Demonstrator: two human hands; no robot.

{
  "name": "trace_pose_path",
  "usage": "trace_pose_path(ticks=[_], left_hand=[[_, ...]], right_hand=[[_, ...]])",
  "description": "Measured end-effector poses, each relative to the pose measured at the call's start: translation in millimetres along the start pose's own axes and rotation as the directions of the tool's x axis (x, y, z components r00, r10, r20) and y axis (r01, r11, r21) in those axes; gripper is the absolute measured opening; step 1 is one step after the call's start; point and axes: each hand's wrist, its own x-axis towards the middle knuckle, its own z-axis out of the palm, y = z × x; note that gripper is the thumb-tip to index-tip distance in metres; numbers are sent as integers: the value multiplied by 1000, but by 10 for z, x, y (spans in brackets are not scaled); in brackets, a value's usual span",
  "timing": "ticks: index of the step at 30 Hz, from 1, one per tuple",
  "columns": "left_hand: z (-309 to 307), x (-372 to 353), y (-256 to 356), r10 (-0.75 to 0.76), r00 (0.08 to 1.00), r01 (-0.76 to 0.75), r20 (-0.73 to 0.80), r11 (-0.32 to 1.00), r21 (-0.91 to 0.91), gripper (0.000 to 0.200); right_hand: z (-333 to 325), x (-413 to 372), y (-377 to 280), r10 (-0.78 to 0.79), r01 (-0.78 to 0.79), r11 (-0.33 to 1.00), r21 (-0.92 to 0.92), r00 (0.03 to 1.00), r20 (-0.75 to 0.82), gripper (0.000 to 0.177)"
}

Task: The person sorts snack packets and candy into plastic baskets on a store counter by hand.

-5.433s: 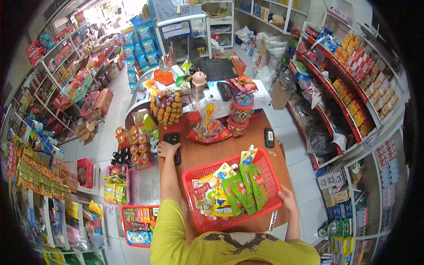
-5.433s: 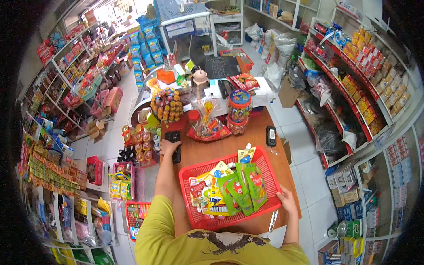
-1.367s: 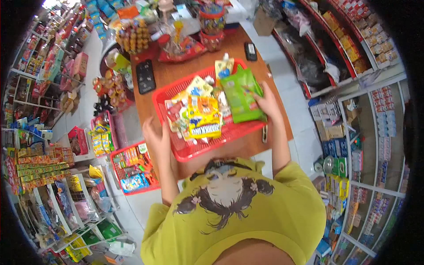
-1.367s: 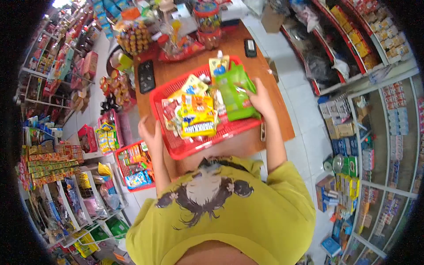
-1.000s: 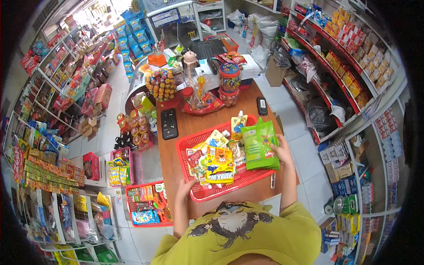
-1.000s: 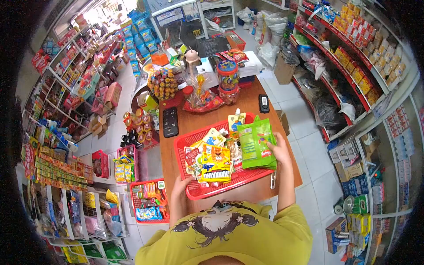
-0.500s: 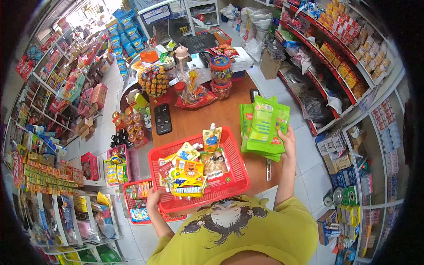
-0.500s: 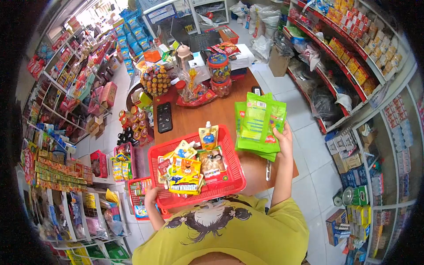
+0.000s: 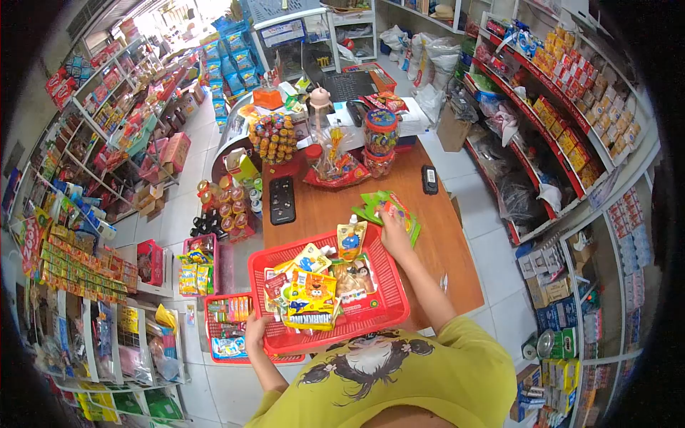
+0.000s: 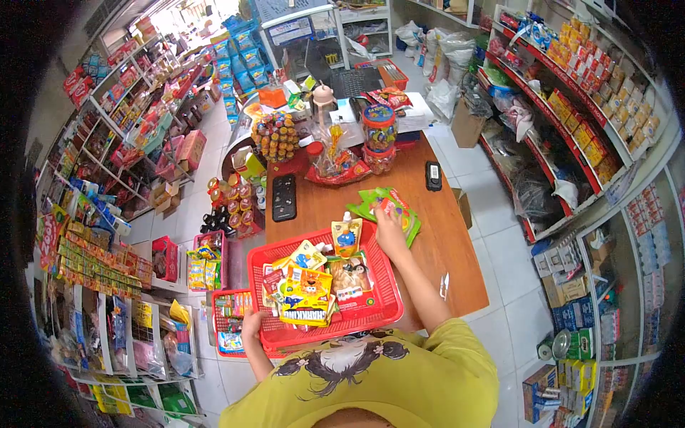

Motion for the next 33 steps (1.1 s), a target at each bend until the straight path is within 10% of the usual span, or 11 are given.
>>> trace_pose_path(ticks=[10,24,33], left_hand=[[33,11,-43,67,998,-66,-2,997,48,21],[13,145,-194,111,990,-110,83,994,-12,30],[54,194,-305,123,988,-114,98,990,-86,32]], right_hand=[[-28,19,254,58,-102,933,345,989,137,36],[165,52,334,122,-179,953,244,965,231,39],[339,3,86,282,-282,958,50,959,-7,39]])
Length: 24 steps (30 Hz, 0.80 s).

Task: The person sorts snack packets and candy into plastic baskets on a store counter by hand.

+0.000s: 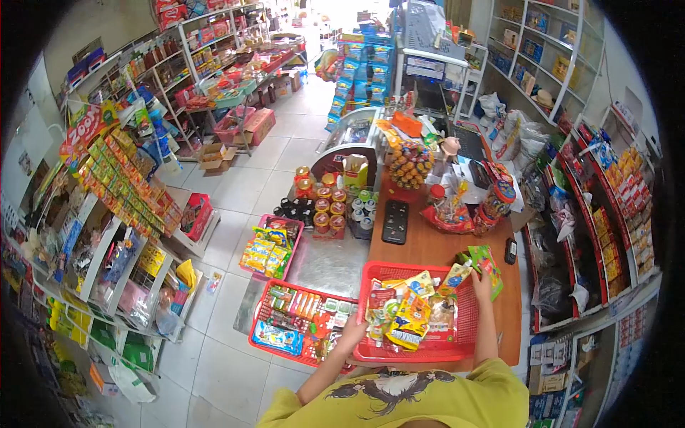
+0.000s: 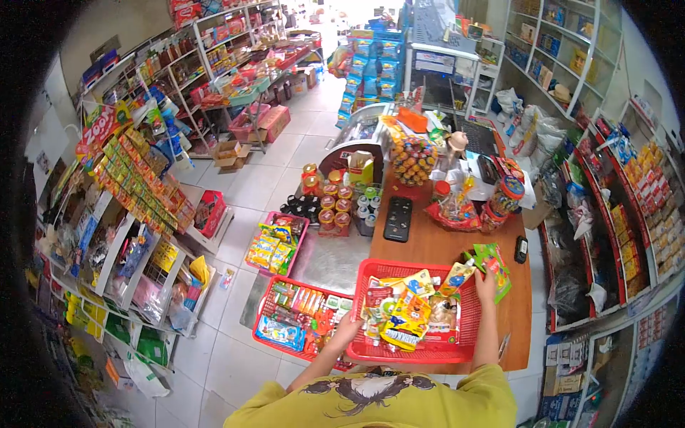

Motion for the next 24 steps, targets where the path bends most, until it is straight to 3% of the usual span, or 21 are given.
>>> trace_pose_path(ticks=[1,2,5,8,10,13,15,18,20,21,24], left_hand=[[-32,88,-137,113,994,-112,0,985,130,32],[-38,155,-284,147,989,-144,-16,981,128,32],[3,56,-123,82,996,-79,25,993,-87,34],[-5,78,-134,74,996,-73,53,997,-27,39],[10,10,-71,66,996,-65,59,998,-26,39],[-7,69,-86,99,992,-94,82,993,-72,39],[-49,106,-122,123,989,-123,76,992,-10,39],[-31,50,-21,141,985,-144,103,989,18,40],[-44,180,-262,145,982,-147,124,989,2,40],[-58,165,-220,166,981,-178,102,975,133,40],[-51,160,-198,126,980,-121,157,992,-39,42]], right_hand=[[6,0,-10,-24,26,997,68,1000,-19,40],[-6,-4,-5,-10,10,999,43,1000,-5,39],[57,45,124,-3,0,991,135,1000,17,38],[63,60,195,2,-10,985,170,999,44,38],[54,65,228,12,-19,995,99,997,72,37],[91,89,273,-2,-7,987,161,998,55,37],[104,110,317,39,-78,941,330,992,124,36],[103,137,389,11,-35,976,215,994,110,36],[77,112,279,10,-34,969,244,995,97,36],[83,124,265,3,-27,969,246,995,98,35],[47,85,254,-16,3,990,144,996,88,35]])
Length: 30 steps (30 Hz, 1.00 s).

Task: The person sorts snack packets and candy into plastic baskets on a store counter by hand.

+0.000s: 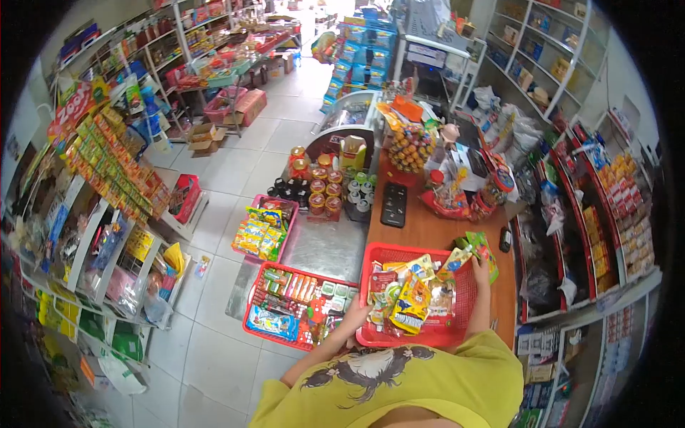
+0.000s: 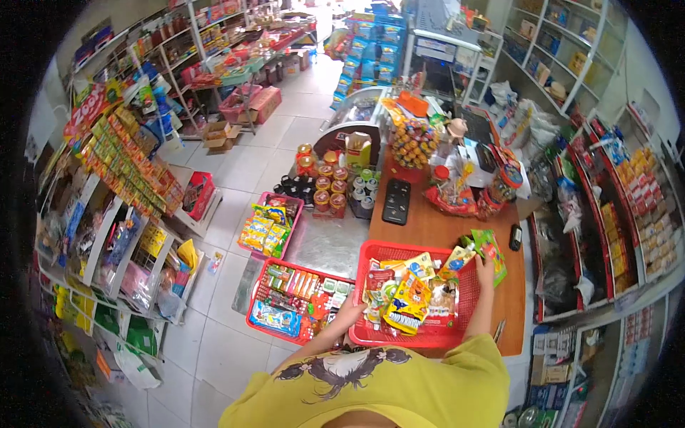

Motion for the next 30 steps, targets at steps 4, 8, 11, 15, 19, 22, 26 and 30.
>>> trace_pose_path(ticks=[4,8,11,15,19,22,26,30], left_hand=[[4,-77,141,38,999,-31,-39,985,168,44],[42,-193,379,116,986,-90,-118,975,202,42],[58,-176,466,43,995,-27,-88,984,178,42],[53,-137,326,100,994,-93,-46,987,129,40],[65,-122,276,83,994,-75,-75,991,112,41],[89,-95,256,47,995,-36,-88,992,119,42],[69,-28,230,55,998,-51,-41,994,97,43],[88,12,130,129,980,-107,-148,983,152,42]], right_hand=[[-19,-24,-75,-34,30,995,95,999,43,38],[60,-6,64,17,-14,997,74,999,-37,34],[-18,-55,-142,53,-53,998,22,999,13,35],[-27,-28,-140,41,-41,999,-11,999,-7,36],[-25,-63,-157,46,-46,997,-56,999,-7,36],[-34,-52,-174,0,-3,996,-85,1000,-29,35],[-42,-59,-275,-71,67,996,-59,996,-60,34],[-17,-29,-120,-2,-2,991,-132,1000,-31,34]])
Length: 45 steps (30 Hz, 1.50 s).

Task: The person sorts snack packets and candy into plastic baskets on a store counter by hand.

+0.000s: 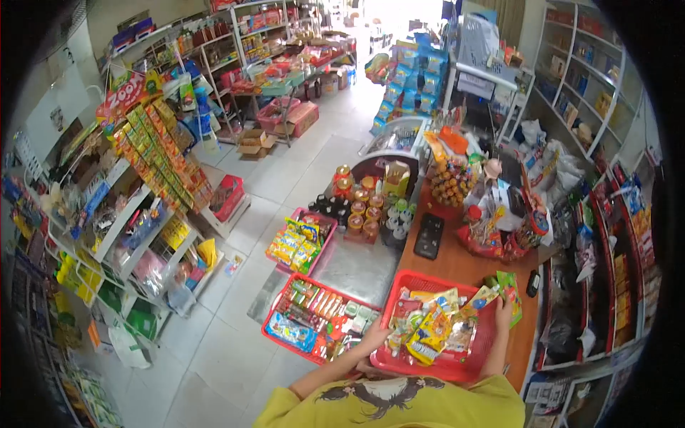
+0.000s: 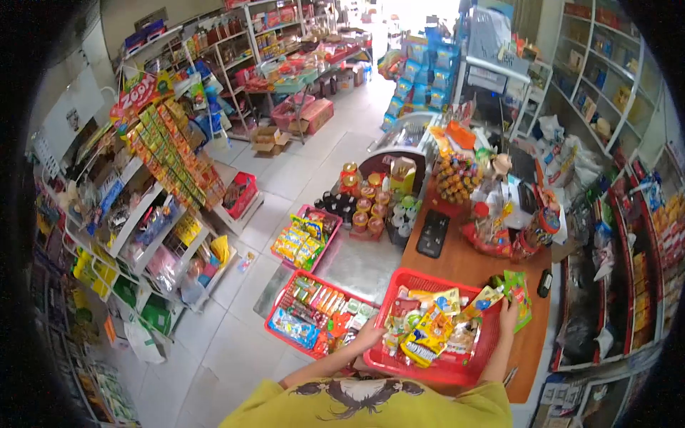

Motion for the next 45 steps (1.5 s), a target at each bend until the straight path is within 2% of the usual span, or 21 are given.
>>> trace_pose_path(ticks=[2,4,6,10,13,15,17,24,28,33,35,36,38,39,40,41,42,43,45], left_hand=[[-16,-58,180,-21,999,24,49,998,-58,41],[-20,-38,98,-25,998,28,60,998,-55,39],[3,-42,105,-34,996,49,80,980,-195,38],[-25,-26,15,-41,997,45,68,997,-61,39],[-21,-20,-24,-36,995,50,94,988,-144,43],[-15,-16,-18,-81,989,110,126,963,-244,44],[-21,-20,1,-100,988,126,122,964,-234,44],[-31,-51,132,-101,990,117,102,980,-164,45],[-7,-59,163,-146,984,168,104,953,-252,44],[-8,-49,111,-120,989,136,89,971,-198,44],[-17,-30,91,-114,991,122,74,987,-106,43],[-35,-47,253,-141,988,139,62,990,31,43],[-18,-82,88,48,996,-39,-76,993,114,42],[-17,-6,-67,5,1000,-5,1,1000,1,42],[-23,-12,-56,25,997,-26,74,999,23,42],[-45,-29,-12,-50,993,61,111,994,-92,42],[-18,-19,75,-142,980,169,143,966,-197,43],[41,23,157,-130,973,164,188,971,-176,43],[-25,-64,244,-67,990,86,125,984,-156,43]], right_hand=[[27,26,82,-5,5,999,33,1000,4,33],[9,-12,97,-12,12,1000,5,1000,-1,33],[0,8,15,-58,58,998,-2,998,-31,33],[-77,-40,-184,-2,1,999,39,1000,11,33],[-61,-32,-134,-3,3,998,63,1000,13,33],[-66,4,-124,-27,27,998,49,1000,-3,32],[-5,1,-4,-94,96,994,53,995,-37,31],[-32,-15,-93,-29,29,999,45,999,-16,32],[-59,-15,-129,-59,60,998,21,998,-24,32],[-48,-15,-48,-50,51,997,57,999,-18,32],[-62,-19,-112,-44,44,999,6,999,-23,33],[-11,11,-38,-133,138,985,99,990,-55,33],[139,120,256,-25,20,981,191,999,29,32],[260,57,198,-9,4,979,206,1000,24,32],[260,65,226,-45,45,979,197,999,-4,32],[102,42,167,-64,73,982,172,996,-55,31],[-67,-51,-145,-74,71,997,-39,995,-68,31],[-118,-80,-79,-56,55,998,-19,995,-79,31],[-17,-7,-61,-54,57,997,44,997,-61,31]])
